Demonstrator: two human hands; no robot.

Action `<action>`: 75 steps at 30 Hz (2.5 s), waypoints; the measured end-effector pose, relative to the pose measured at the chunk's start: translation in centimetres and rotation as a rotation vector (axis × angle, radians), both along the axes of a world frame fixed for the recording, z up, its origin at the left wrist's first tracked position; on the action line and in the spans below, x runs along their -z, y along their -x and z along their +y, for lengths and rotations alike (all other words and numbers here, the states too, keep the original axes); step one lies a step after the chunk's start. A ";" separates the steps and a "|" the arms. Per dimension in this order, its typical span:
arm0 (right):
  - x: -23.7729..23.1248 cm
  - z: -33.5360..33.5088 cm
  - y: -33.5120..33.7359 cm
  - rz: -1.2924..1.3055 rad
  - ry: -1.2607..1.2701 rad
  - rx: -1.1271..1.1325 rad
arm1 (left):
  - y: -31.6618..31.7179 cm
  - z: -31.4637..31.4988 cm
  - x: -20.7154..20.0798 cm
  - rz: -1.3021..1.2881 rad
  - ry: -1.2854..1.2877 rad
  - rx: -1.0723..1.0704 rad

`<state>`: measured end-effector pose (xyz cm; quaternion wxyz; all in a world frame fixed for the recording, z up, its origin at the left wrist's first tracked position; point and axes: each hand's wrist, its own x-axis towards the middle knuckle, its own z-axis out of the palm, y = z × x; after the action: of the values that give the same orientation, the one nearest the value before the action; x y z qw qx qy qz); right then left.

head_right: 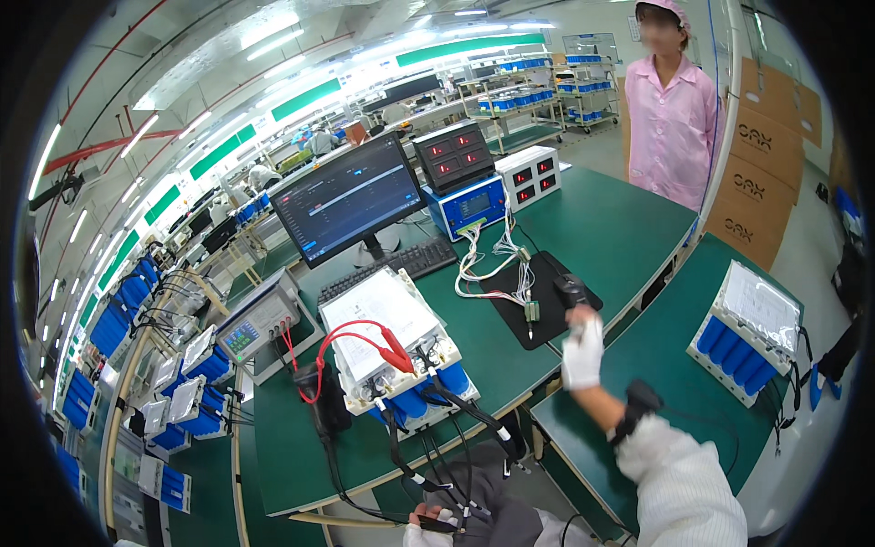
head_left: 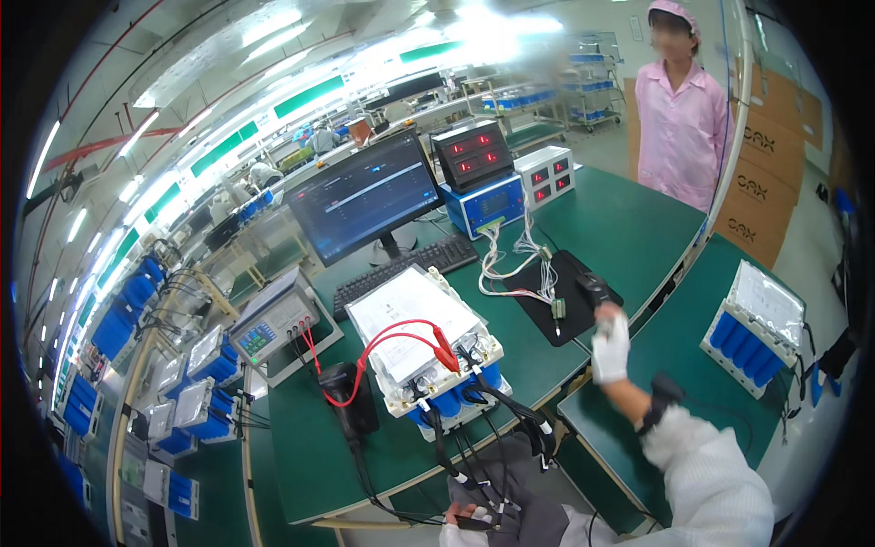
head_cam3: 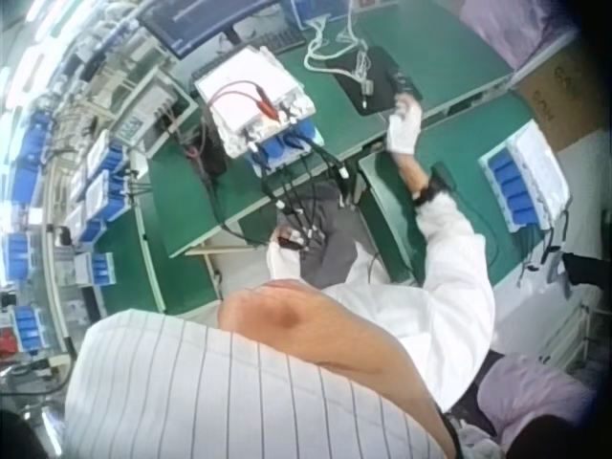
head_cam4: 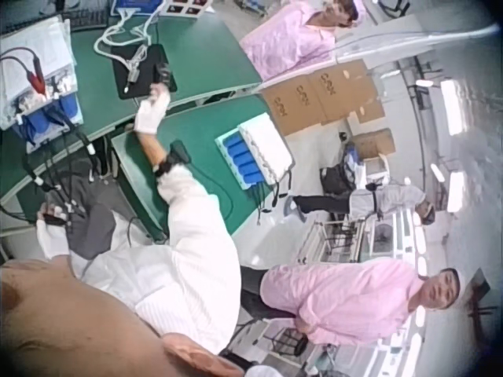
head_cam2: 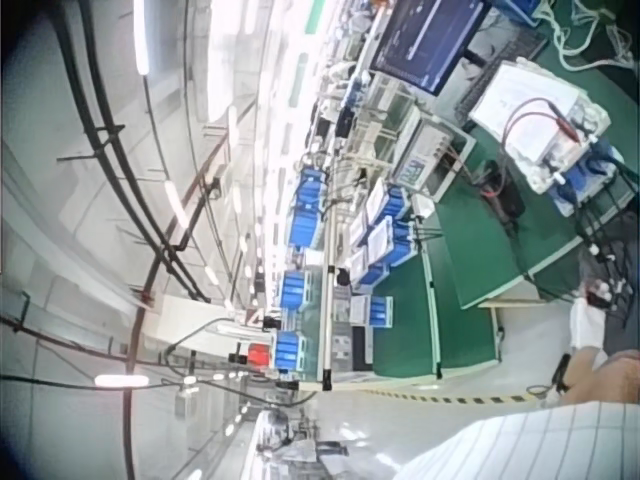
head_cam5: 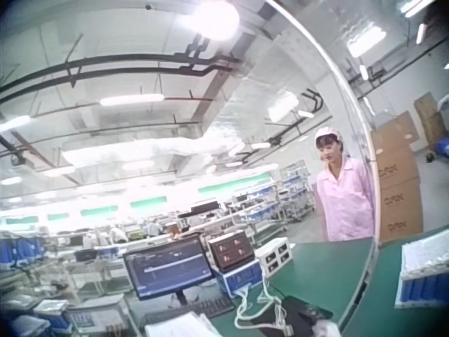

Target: Connecting electrical cables and probes to battery packs to perform quality control testing and logging data on a clipboard.

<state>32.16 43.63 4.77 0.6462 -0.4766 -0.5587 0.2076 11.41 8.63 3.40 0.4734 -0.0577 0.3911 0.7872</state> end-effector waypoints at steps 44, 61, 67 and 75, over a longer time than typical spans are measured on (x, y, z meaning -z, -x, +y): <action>4.7 -24.5 5.6 -0.436 0.624 -1.381 | -1.5 3.6 -1.3 1.140 0.429 0.567; 4.4 -24.4 6.2 -0.079 0.661 -1.360 | -1.8 4.0 -1.8 0.735 0.514 0.463; 0.5 -23.2 5.2 -0.059 0.733 -1.231 | -1.6 3.9 -0.5 1.314 0.482 0.476; 2.7 -24.6 5.5 0.093 0.851 -1.118 | -1.0 3.2 -1.8 0.877 0.454 0.404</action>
<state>26.62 19.03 2.04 0.2233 -0.3202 -0.5617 0.7294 12.42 11.84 5.21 0.3833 0.2523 0.7161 0.5259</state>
